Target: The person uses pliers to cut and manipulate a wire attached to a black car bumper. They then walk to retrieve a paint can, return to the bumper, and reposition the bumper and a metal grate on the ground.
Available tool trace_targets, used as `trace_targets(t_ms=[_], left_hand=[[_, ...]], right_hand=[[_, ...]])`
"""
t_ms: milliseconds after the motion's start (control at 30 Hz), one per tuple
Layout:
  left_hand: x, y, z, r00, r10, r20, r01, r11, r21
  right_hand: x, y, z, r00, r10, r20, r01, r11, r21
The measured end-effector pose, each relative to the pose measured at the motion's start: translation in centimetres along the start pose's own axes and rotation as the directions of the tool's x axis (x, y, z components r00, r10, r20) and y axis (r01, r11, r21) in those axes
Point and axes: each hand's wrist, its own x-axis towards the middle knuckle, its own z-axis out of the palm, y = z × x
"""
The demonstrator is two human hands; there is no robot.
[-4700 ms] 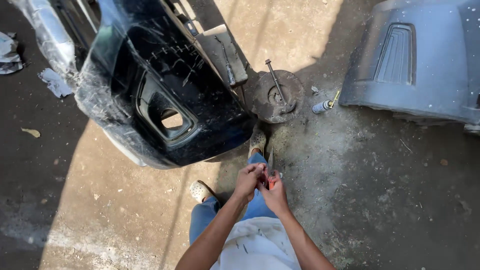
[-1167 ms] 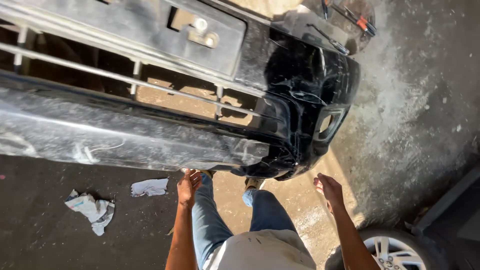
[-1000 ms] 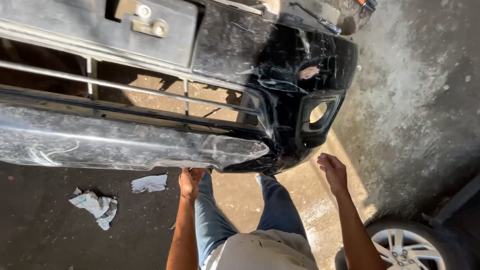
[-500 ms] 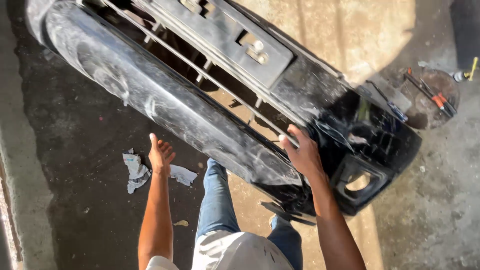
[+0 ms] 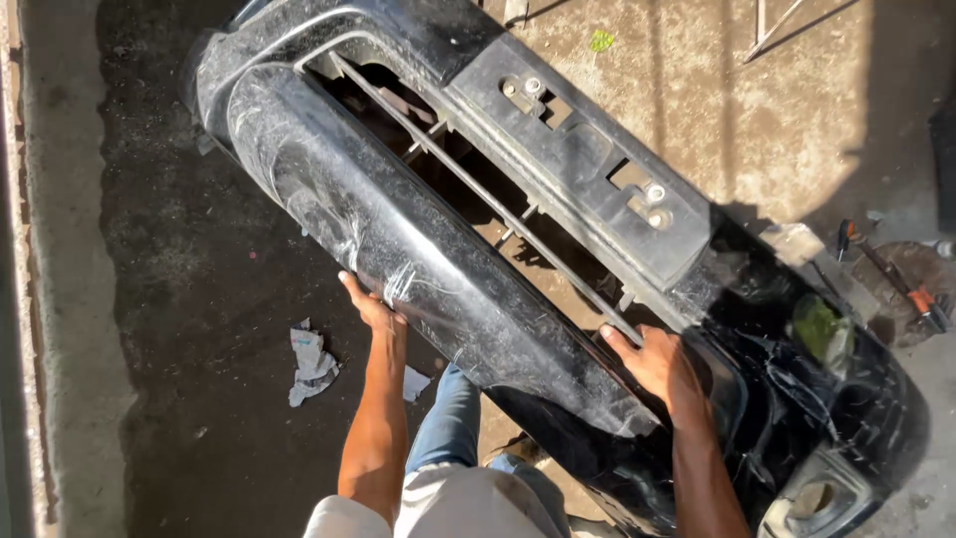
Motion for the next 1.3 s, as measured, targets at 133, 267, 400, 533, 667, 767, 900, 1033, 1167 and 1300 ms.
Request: trace_targets(t_ms=[133, 267, 400, 533, 667, 767, 900, 1033, 1167, 1300], left_hand=[[-1.1, 3.4, 0.5, 0.992, -0.06, -0.114, 0.065, 0.997, 0.036], [-4.5, 6.5, -5.7, 0.97, -0.103, -0.222, 0.115, 0.992, 0.045], [-7.4, 7.7, -3.7, 0.986, -0.026, 0.162, 0.026, 1.0, 0.001], [-5.1, 10.6, -4.2, 0.953, -0.241, 0.182, 0.252, 0.967, -0.039], [5.9, 8.3, -3.9, 0.93, -0.214, 0.3, 0.271, 0.949, -0.164], [9.7, 8.4, -2.8, 0.972, -0.099, 0.212, 0.134, 0.978, -0.157], [9.8, 14.3, 2.9, 0.976, -0.151, 0.154, 0.175, 0.972, -0.159], [6.4, 17.6, 2.4, 0.981, -0.117, 0.154, 0.14, 0.979, -0.148], [0.7, 17.5, -3.8, 0.99, -0.008, 0.139, 0.018, 0.998, -0.066], [-6.0, 19.2, -8.9, 0.995, -0.09, -0.039, 0.092, 0.994, 0.052]], right_hand=[[-6.7, -0.7, 0.4, 0.994, 0.002, -0.113, -0.006, 0.999, -0.041], [-13.2, 0.6, 2.8, 0.994, 0.029, -0.108, -0.037, 0.996, -0.077], [-18.5, -1.0, 2.8, 0.978, 0.025, -0.206, -0.031, 0.999, -0.028], [-20.3, -4.0, 6.4, 0.977, 0.102, -0.189, -0.098, 0.995, 0.033], [-14.3, -8.8, 4.2, 0.985, 0.027, -0.172, -0.037, 0.998, -0.058], [-11.0, -10.4, 4.1, 0.986, -0.037, -0.16, 0.024, 0.996, -0.083], [-8.2, -18.6, 0.8, 0.993, -0.063, -0.101, 0.051, 0.992, -0.119], [-10.1, -21.5, 0.3, 0.997, -0.046, -0.067, 0.039, 0.994, -0.106], [-10.8, -14.9, 4.6, 0.988, -0.095, -0.118, 0.087, 0.994, -0.07], [-18.1, -16.0, 3.4, 0.996, -0.084, 0.036, 0.089, 0.985, -0.148]])
